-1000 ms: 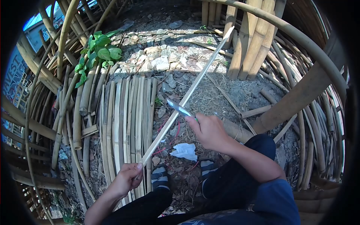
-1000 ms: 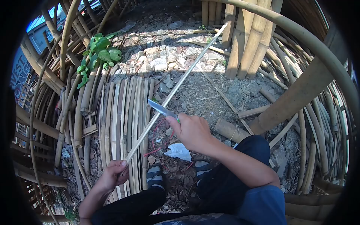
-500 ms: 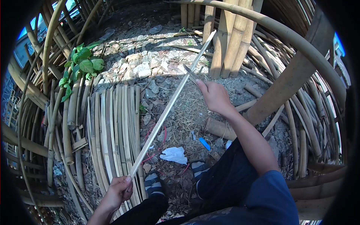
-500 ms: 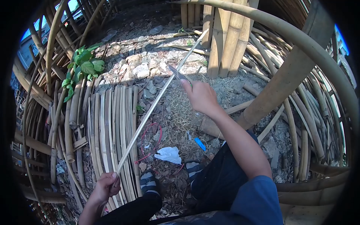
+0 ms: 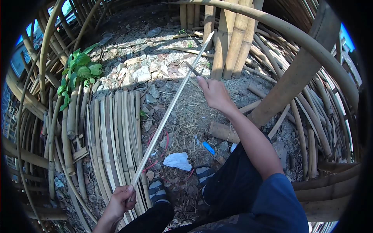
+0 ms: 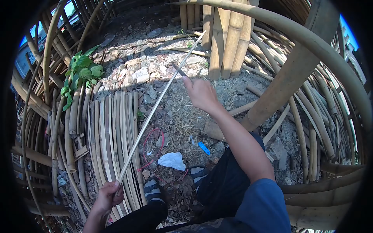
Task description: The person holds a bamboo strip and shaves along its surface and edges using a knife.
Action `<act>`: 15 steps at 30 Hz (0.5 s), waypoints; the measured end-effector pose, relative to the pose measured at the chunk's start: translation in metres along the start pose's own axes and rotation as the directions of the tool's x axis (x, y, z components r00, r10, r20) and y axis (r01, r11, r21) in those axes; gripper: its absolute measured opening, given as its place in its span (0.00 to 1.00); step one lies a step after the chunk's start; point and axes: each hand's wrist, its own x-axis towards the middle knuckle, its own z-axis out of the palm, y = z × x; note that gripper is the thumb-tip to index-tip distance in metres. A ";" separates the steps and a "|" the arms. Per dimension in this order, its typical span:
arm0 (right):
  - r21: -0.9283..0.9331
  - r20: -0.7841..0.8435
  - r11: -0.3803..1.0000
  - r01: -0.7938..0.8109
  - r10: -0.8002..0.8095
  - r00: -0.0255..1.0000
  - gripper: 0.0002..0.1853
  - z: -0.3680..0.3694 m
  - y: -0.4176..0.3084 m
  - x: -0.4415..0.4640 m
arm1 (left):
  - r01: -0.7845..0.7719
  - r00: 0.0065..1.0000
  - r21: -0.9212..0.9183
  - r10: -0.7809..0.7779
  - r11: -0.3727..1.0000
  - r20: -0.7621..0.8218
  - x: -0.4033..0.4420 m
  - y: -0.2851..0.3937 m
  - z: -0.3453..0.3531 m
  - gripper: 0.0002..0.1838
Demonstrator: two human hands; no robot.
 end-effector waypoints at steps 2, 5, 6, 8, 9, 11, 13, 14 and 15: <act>0.010 -0.053 0.987 0.158 -0.158 0.986 0.37 0.004 0.002 -0.013 | -0.002 1.000 -0.014 0.003 1.000 0.010 -0.002 -0.001 -0.001 0.27; -0.159 0.024 0.936 0.315 -0.315 0.949 0.37 -0.004 -0.007 -0.034 | -0.002 1.000 -0.037 0.002 0.999 0.024 -0.004 -0.002 -0.005 0.28; -0.155 0.030 0.937 0.313 -0.313 0.949 0.37 -0.008 0.000 -0.015 | 0.009 0.999 -0.041 -0.007 0.999 0.033 -0.006 -0.003 -0.005 0.28; -0.025 0.030 0.997 -0.070 0.071 0.997 0.39 -0.012 0.031 0.031 | 0.032 0.999 -0.043 -0.031 0.999 0.028 -0.010 -0.009 -0.006 0.28; -0.030 0.013 0.998 -0.061 0.061 0.998 0.39 -0.013 0.037 0.035 | 0.004 1.000 -0.059 -0.002 0.998 0.024 -0.004 -0.007 -0.003 0.28; -0.058 -0.102 0.998 -0.034 0.028 0.994 0.40 -0.009 0.042 0.034 | -0.010 0.999 -0.032 0.011 0.999 0.040 -0.006 0.002 -0.004 0.28; -0.026 -0.069 0.999 -0.022 0.020 0.997 0.40 -0.010 0.027 0.015 | -0.028 0.997 -0.067 0.033 0.997 0.069 -0.009 -0.002 -0.007 0.28; 0.061 -0.090 0.996 -0.063 0.068 0.994 0.40 -0.010 0.021 0.007 | -0.036 0.997 -0.073 0.042 0.997 0.072 -0.006 -0.002 -0.008 0.28; 0.149 -0.105 0.984 -0.100 0.116 0.988 0.39 -0.010 0.013 -0.002 | -0.033 0.997 -0.076 0.037 0.997 0.061 -0.006 -0.001 -0.008 0.28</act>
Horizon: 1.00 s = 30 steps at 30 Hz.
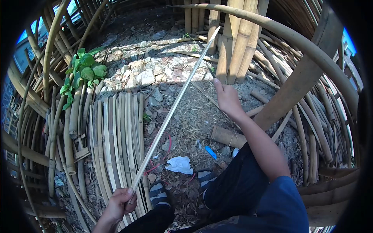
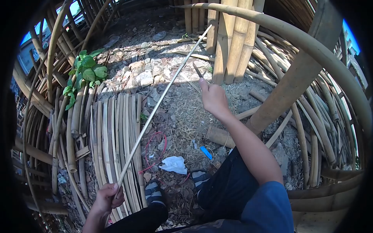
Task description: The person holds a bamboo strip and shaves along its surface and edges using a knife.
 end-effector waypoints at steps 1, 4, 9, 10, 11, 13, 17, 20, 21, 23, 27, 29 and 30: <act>0.085 0.011 0.996 -0.030 0.029 1.000 0.38 -0.004 -0.009 -0.010 | 0.008 1.000 -0.014 -0.008 1.000 -0.012 0.001 0.002 0.001 0.28; 0.127 0.008 0.991 0.043 -0.045 0.999 0.38 -0.001 -0.021 -0.030 | 0.039 0.999 -0.028 -0.039 0.999 -0.013 0.003 0.005 0.003 0.28; -0.027 0.034 0.990 0.135 -0.135 0.990 0.38 -0.001 -0.024 -0.009 | 0.047 0.999 0.014 -0.047 0.999 0.008 0.003 0.003 0.005 0.28; -0.075 0.024 0.993 0.086 -0.084 0.996 0.38 -0.003 -0.017 0.009 | 0.057 0.998 0.020 -0.057 0.998 0.011 0.002 0.002 0.005 0.28; -0.073 0.024 0.995 0.071 -0.070 0.997 0.38 -0.007 -0.005 0.024 | 0.048 0.999 0.012 -0.049 0.999 0.004 0.001 0.000 0.004 0.28; -0.058 -0.144 0.998 -0.032 0.023 0.989 0.38 -0.025 0.004 0.052 | 0.012 1.000 0.000 -0.012 1.000 0.008 0.004 0.000 0.004 0.29; 0.007 -0.087 0.997 0.081 -0.080 0.993 0.38 -0.034 -0.012 0.008 | 0.040 0.999 -0.011 -0.040 0.999 -0.009 0.006 0.001 0.004 0.28; 0.003 0.027 0.988 0.157 -0.157 0.987 0.36 -0.028 -0.030 -0.033 | 0.056 0.998 -0.026 -0.056 0.998 -0.010 0.006 0.003 0.003 0.28; -0.094 0.025 0.973 0.210 -0.209 0.978 0.35 -0.026 -0.036 -0.044 | 0.065 0.998 -0.032 -0.065 0.997 -0.001 0.008 0.004 0.004 0.27; -0.045 -0.009 0.975 0.218 -0.218 0.976 0.33 -0.007 -0.031 -0.056 | 0.078 0.997 -0.060 -0.078 0.995 -0.001 0.013 0.009 0.003 0.27; 0.167 0.119 0.955 0.246 -0.267 0.956 0.33 0.034 -0.040 -0.088 | 0.053 0.998 -0.129 -0.050 0.990 0.031 0.025 0.010 -0.002 0.27; 0.218 0.350 0.947 0.235 -0.300 0.887 0.31 0.043 -0.056 -0.117 | 0.051 0.998 -0.128 -0.045 0.990 0.045 0.032 0.012 -0.002 0.27; 0.270 0.388 0.927 0.260 -0.352 0.852 0.29 0.051 -0.059 -0.131 | 0.048 0.999 -0.142 -0.044 0.989 0.033 0.034 0.014 0.001 0.27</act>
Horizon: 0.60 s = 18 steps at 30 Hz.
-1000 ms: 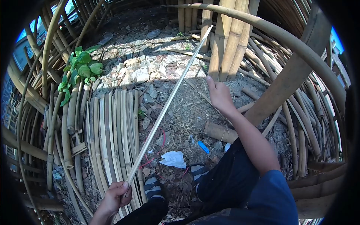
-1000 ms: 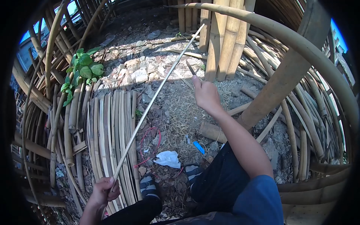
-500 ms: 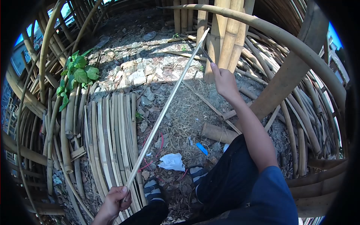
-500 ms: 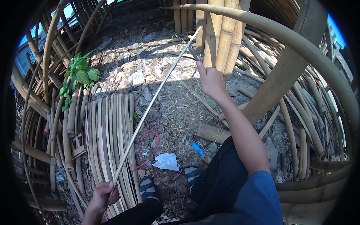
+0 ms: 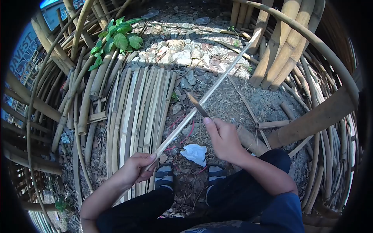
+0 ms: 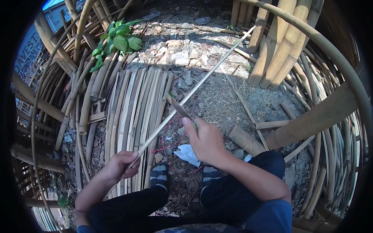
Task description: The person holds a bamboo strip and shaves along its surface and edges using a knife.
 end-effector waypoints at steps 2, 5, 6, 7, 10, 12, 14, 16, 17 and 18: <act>0.040 0.111 0.996 0.075 -0.079 0.991 0.28 0.023 -0.009 -0.015 | -0.004 1.000 0.045 0.003 0.999 0.005 0.004 0.005 0.006 0.27; 0.051 0.201 0.985 0.168 -0.175 0.964 0.28 0.051 -0.017 -0.040 | 0.018 1.000 0.036 -0.019 0.999 0.023 0.011 0.007 0.008 0.26; 0.068 0.226 0.971 0.228 -0.238 0.945 0.28 0.057 -0.017 -0.045 | 0.046 0.999 0.014 -0.046 0.999 0.027 0.012 0.008 0.009 0.26; 0.069 0.229 0.971 0.229 -0.239 0.944 0.28 0.057 -0.018 -0.046 | 0.047 0.999 0.012 -0.047 0.999 0.024 0.012 0.009 0.010 0.26; 0.018 0.236 0.958 0.287 -0.283 0.930 0.28 0.056 -0.023 -0.047 | 0.086 0.994 -0.040 -0.082 0.996 0.076 0.008 0.012 0.009 0.26; -0.024 0.235 0.969 0.244 -0.232 0.944 0.24 0.048 -0.026 -0.041 | 0.082 0.991 -0.061 -0.075 0.995 0.112 0.006 0.011 0.008 0.27; -0.036 0.197 0.970 0.239 -0.228 0.954 0.23 0.041 -0.022 -0.031 | 0.076 0.990 -0.056 -0.069 0.996 0.121 0.005 0.009 0.006 0.27; -0.049 0.155 0.971 0.233 -0.223 0.963 0.23 0.032 -0.019 -0.019 | 0.068 0.989 -0.048 -0.061 0.997 0.133 0.005 0.008 0.003 0.27; -0.046 0.132 0.983 0.180 -0.172 0.976 0.25 0.027 -0.018 -0.014 | 0.075 0.991 -0.043 -0.069 0.996 0.119 0.005 0.007 0.002 0.27; -0.042 0.112 0.991 0.126 -0.120 0.986 0.27 0.025 -0.017 -0.012 | 0.082 0.991 -0.040 -0.078 0.996 0.105 0.005 0.006 0.002 0.27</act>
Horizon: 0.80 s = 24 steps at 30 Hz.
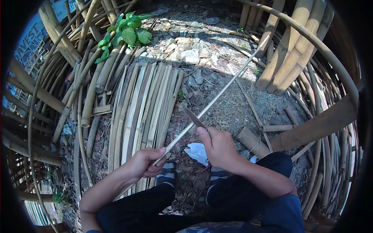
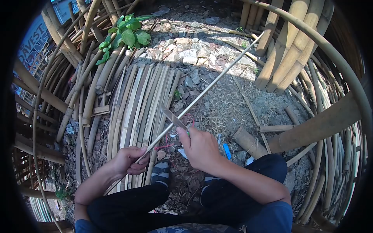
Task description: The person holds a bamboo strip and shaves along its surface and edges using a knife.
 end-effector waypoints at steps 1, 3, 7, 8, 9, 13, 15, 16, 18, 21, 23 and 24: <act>0.003 0.045 1.000 -0.003 0.003 0.999 0.26 0.004 0.000 -0.003 | -0.002 1.000 -0.003 0.002 1.000 0.000 0.001 0.000 0.001 0.27; -0.006 0.101 0.998 0.062 -0.061 0.993 0.26 0.014 -0.009 -0.016 | 0.035 0.999 -0.022 -0.035 0.999 0.022 0.003 0.001 0.003 0.28; 0.003 0.203 0.988 0.153 -0.151 0.968 0.26 0.028 -0.011 -0.027 | 0.053 0.998 -0.050 -0.051 0.997 0.036 0.005 0.001 0.002 0.27; 0.023 0.188 0.983 0.181 -0.182 0.965 0.26 0.030 -0.009 -0.026 | 0.078 0.996 -0.094 -0.073 0.993 0.053 0.006 0.001 0.001 0.27; 0.025 0.188 0.983 0.182 -0.184 0.965 0.26 0.030 -0.010 -0.027 | 0.102 0.993 -0.137 -0.093 0.985 0.071 0.006 0.000 0.000 0.26; 0.021 0.190 0.983 0.184 -0.185 0.964 0.27 0.032 -0.011 -0.029 | 0.131 0.986 -0.179 -0.109 0.975 0.127 0.008 0.000 -0.001 0.26; 0.034 0.194 0.983 0.182 -0.185 0.963 0.27 0.031 -0.012 -0.029 | 0.144 0.986 -0.174 -0.125 0.974 0.114 0.007 0.002 0.001 0.26; 0.033 0.196 0.983 0.181 -0.184 0.963 0.27 0.031 -0.013 -0.030 | 0.144 0.986 -0.173 -0.125 0.974 0.115 0.007 0.001 0.001 0.26; 0.034 0.195 0.983 0.182 -0.185 0.963 0.27 0.031 -0.013 -0.029 | 0.127 0.984 -0.165 -0.103 0.978 0.145 0.007 -0.001 -0.002 0.26; 0.035 0.177 0.980 0.195 -0.198 0.964 0.27 0.033 -0.012 -0.031 | 0.124 0.985 -0.168 -0.101 0.978 0.143 0.006 0.000 0.000 0.25; 0.060 0.161 0.976 0.208 -0.215 0.963 0.26 0.035 -0.010 -0.031 | 0.127 0.983 -0.174 -0.101 0.977 0.151 0.006 0.000 0.000 0.25; 0.060 0.161 0.976 0.208 -0.215 0.963 0.26 0.035 -0.011 -0.032 | 0.128 0.982 -0.178 -0.100 0.976 0.159 0.006 0.000 0.000 0.24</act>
